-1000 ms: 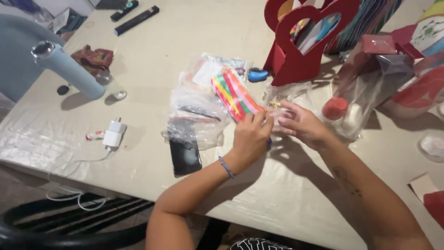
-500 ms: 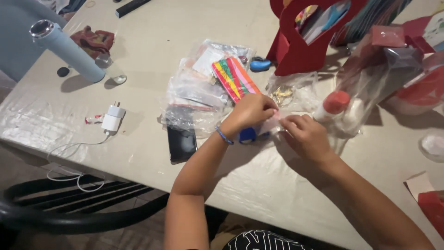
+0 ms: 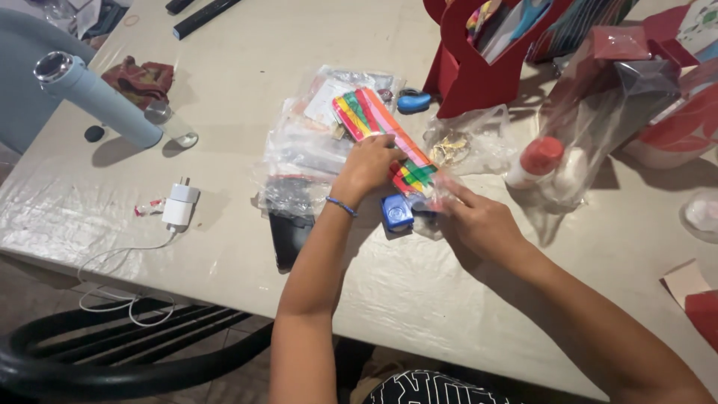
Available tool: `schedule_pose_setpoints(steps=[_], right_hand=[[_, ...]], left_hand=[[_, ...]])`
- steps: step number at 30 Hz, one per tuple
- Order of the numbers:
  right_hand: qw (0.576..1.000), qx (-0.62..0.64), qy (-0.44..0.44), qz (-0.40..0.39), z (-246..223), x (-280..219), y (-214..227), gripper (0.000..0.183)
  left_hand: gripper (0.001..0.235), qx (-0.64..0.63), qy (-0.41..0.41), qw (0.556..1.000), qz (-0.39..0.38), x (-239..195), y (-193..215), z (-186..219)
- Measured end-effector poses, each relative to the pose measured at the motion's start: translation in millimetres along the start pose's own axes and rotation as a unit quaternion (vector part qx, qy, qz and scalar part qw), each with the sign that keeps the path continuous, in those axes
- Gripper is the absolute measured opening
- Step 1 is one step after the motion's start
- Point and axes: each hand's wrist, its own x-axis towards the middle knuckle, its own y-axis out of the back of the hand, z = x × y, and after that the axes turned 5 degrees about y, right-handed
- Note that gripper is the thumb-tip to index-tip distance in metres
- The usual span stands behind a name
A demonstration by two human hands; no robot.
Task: Packaging small items into plastic bags and tying them with decorative ribbons.
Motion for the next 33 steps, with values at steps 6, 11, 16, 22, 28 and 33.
schedule_pose_setpoints(steps=[6, 11, 16, 22, 28, 33], right_hand=[[0.994, 0.039, -0.089, 0.044, 22.5, -12.2, -33.3, 0.014], [0.991, 0.039, -0.122, 0.026, 32.7, 10.0, -31.7, 0.019], [0.963, 0.166, -0.205, 0.052, 49.9, 29.6, -22.4, 0.032], [0.923, 0.294, -0.221, 0.115, 87.1, 20.9, -30.4, 0.012], [0.715, 0.608, -0.322, 0.125, 74.4, 30.5, -2.6, 0.021], [0.742, 0.588, -0.299, 0.117, 76.8, 24.6, -0.3, 0.020]], left_hand=[[0.034, -0.129, -0.057, 0.990, 0.019, 1.8, 14.1, -3.9], [0.017, -0.156, -0.132, 0.964, 0.171, 9.3, 21.2, -8.7], [0.017, -0.128, -0.145, 0.951, 0.241, -1.1, 53.0, -2.9], [0.015, -0.105, -0.095, 0.961, 0.238, -32.3, 94.0, 19.4], [0.025, -0.066, -0.124, 0.934, 0.329, -31.5, 95.0, 31.3], [0.024, -0.009, -0.102, 0.916, 0.388, -27.9, 87.4, 35.6]])
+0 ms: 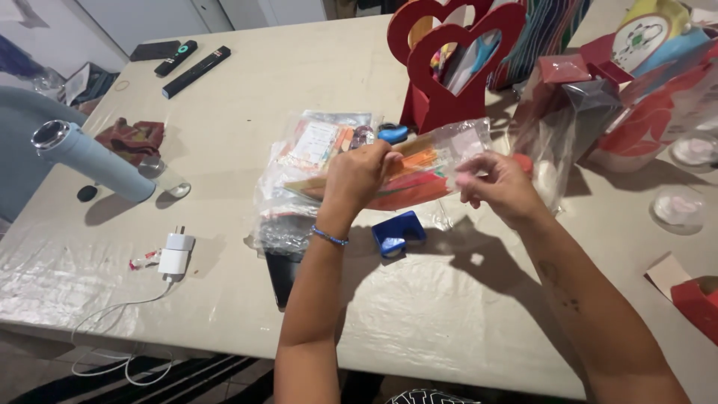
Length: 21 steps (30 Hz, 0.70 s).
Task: Packaging small items into plastic bags and tying them with decorative ribbons.
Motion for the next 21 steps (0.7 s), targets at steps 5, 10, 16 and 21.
schedule_pose_setpoints(steps=[5, 10, 16, 21], right_hand=[[0.997, -0.081, 0.002, 0.010, -22.9, -6.0, -15.0, 0.021], [0.998, -0.062, 0.011, -0.010, -6.2, -6.1, -4.6, 0.029], [0.993, -0.112, 0.014, -0.036, -22.1, -6.3, -1.8, 0.017], [0.974, -0.180, 0.049, -0.128, -69.2, -10.7, -5.4, 0.010]], left_hand=[[0.037, -0.064, 0.029, 0.993, -0.095, 9.1, 38.9, 25.0], [0.062, -0.154, 0.088, 0.948, -0.265, 6.2, 25.0, 22.1], [0.051, -0.129, 0.101, 0.942, -0.293, -3.0, 0.4, 12.6], [0.055, -0.151, 0.119, 0.929, -0.316, 5.2, 24.3, 15.4]])
